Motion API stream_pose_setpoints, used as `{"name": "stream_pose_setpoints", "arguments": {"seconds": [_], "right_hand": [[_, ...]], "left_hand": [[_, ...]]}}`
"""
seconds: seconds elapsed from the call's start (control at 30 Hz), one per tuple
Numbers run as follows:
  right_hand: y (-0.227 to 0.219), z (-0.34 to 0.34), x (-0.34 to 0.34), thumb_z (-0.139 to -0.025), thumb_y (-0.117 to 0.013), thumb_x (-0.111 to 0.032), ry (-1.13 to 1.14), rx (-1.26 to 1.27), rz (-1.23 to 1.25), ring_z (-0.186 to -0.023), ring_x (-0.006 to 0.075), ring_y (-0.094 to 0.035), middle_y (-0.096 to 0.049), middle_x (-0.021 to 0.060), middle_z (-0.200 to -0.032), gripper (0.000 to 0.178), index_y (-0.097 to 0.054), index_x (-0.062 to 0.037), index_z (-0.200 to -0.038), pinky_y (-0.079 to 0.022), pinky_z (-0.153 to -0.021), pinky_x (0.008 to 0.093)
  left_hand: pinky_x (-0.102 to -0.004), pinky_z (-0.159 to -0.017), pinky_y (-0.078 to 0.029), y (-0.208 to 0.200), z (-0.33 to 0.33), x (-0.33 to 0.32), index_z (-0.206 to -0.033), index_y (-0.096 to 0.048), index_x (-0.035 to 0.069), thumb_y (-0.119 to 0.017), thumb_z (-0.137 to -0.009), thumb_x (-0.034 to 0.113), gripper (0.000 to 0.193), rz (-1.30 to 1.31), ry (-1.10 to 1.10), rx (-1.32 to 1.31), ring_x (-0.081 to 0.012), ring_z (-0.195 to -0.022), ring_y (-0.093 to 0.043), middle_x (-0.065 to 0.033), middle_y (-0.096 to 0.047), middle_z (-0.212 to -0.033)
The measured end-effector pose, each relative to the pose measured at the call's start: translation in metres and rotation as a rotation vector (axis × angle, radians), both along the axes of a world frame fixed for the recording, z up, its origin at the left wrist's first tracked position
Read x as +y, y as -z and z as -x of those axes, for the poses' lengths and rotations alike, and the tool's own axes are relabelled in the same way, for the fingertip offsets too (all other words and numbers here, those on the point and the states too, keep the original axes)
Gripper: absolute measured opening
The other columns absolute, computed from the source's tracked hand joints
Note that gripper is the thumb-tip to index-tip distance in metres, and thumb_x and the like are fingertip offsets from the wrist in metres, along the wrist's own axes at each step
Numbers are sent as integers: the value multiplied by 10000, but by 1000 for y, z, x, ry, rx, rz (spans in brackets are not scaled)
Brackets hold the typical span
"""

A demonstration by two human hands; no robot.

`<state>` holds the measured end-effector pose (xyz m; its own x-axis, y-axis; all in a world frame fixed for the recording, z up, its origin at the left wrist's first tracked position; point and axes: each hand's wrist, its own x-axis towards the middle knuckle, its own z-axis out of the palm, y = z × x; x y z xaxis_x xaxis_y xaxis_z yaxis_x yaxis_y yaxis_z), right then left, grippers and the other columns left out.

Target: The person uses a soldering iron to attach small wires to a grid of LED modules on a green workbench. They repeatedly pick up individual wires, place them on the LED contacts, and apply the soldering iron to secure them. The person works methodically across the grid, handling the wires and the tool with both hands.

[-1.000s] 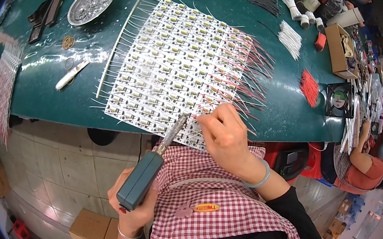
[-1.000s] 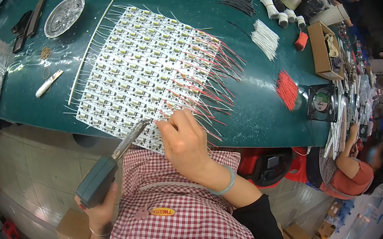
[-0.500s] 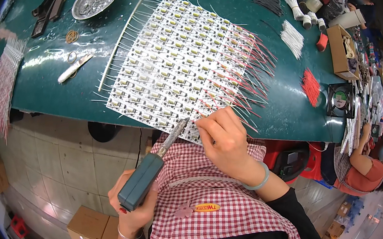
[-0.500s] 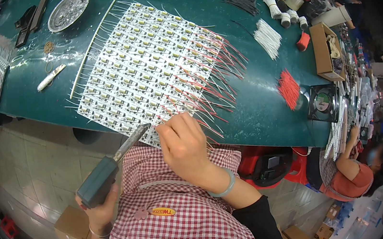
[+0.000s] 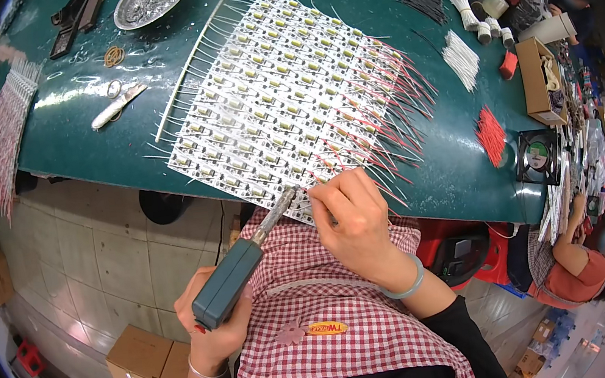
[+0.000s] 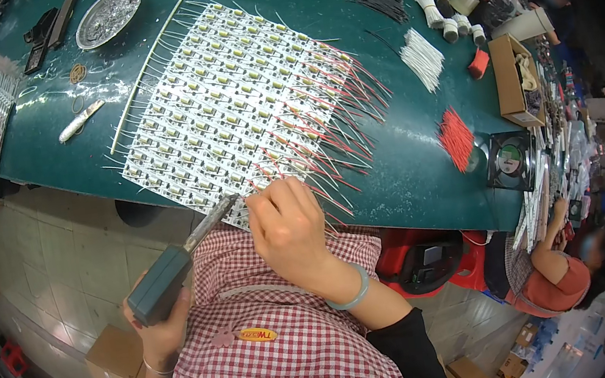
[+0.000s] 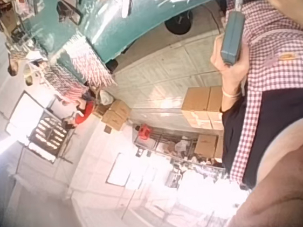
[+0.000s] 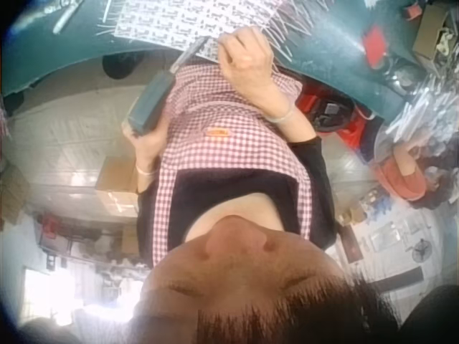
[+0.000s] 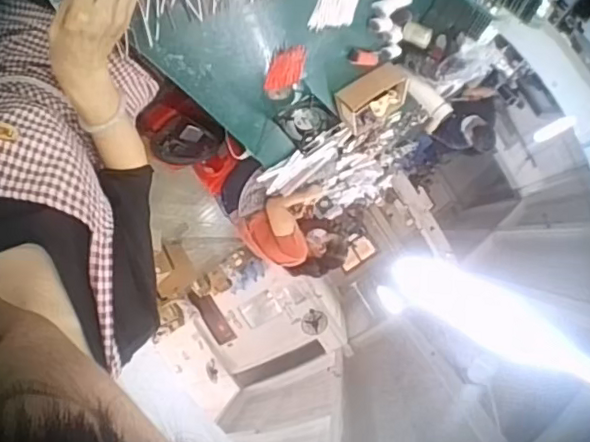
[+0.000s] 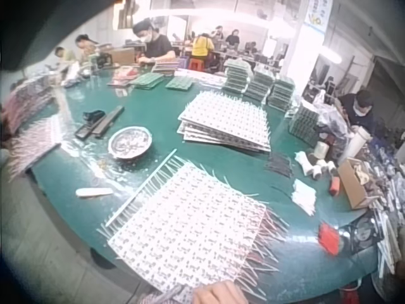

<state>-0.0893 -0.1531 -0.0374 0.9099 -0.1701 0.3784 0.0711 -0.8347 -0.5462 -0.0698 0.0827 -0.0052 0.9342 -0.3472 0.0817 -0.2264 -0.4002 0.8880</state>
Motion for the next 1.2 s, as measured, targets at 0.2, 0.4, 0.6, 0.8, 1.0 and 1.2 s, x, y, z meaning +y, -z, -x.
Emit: {"name": "stream_pose_setpoints", "arguments": {"seconds": [0.2,0.4,0.6,0.8,1.0,1.2], "right_hand": [[0,-1,1,-747,-713,26,20,0,10,-721,269,-532,-506,87,-782,141,-640,-31,-853,-426,-649,388],[-1,-1,2,-740,-721,33,35,5,27,-712,266,-539,-518,86,-772,137,-647,-28,-838,-431,-632,385],[-4,0,3,-722,-753,49,52,30,44,-723,265,-568,-565,86,-781,166,-678,-26,-850,-459,-628,382],[-3,-1,5,-763,-694,22,45,3,-15,-703,281,-529,-493,96,-763,105,-607,-28,-795,-434,-642,403],[-36,17,-46,-786,-720,33,111,-71,-173,-788,300,-586,-602,115,-835,100,-655,-12,-846,-475,-682,383],[-6,80,-193,-839,-692,-25,776,-37,307,-901,329,-575,-615,126,-932,90,-682,-34,-928,-468,-796,424]], "left_hand": [[-307,-584,-498,-2,-1,-2,-879,-687,-52,-755,-692,-30,201,-12,7,2,-242,-662,-652,-144,-657,-827],[-302,-589,-498,-1,2,1,-893,-691,-56,-757,-697,-17,210,-7,0,52,-239,-663,-648,-141,-653,-821],[-304,-626,-522,1,5,13,-934,-701,-68,-751,-704,-14,242,30,-38,153,-236,-695,-663,-154,-673,-857],[-308,-661,-542,4,6,14,-995,-700,-70,-788,-730,18,293,12,-99,138,-219,-727,-676,-144,-694,-890],[-302,-670,-545,23,26,27,-1060,-686,-58,-817,-770,1,324,108,-404,407,-171,-774,-664,-117,-703,-965],[-227,-516,-385,26,10,9,-1150,-644,-52,-692,-826,-54,328,224,-339,308,-69,-580,-506,-65,-651,-876]]}}
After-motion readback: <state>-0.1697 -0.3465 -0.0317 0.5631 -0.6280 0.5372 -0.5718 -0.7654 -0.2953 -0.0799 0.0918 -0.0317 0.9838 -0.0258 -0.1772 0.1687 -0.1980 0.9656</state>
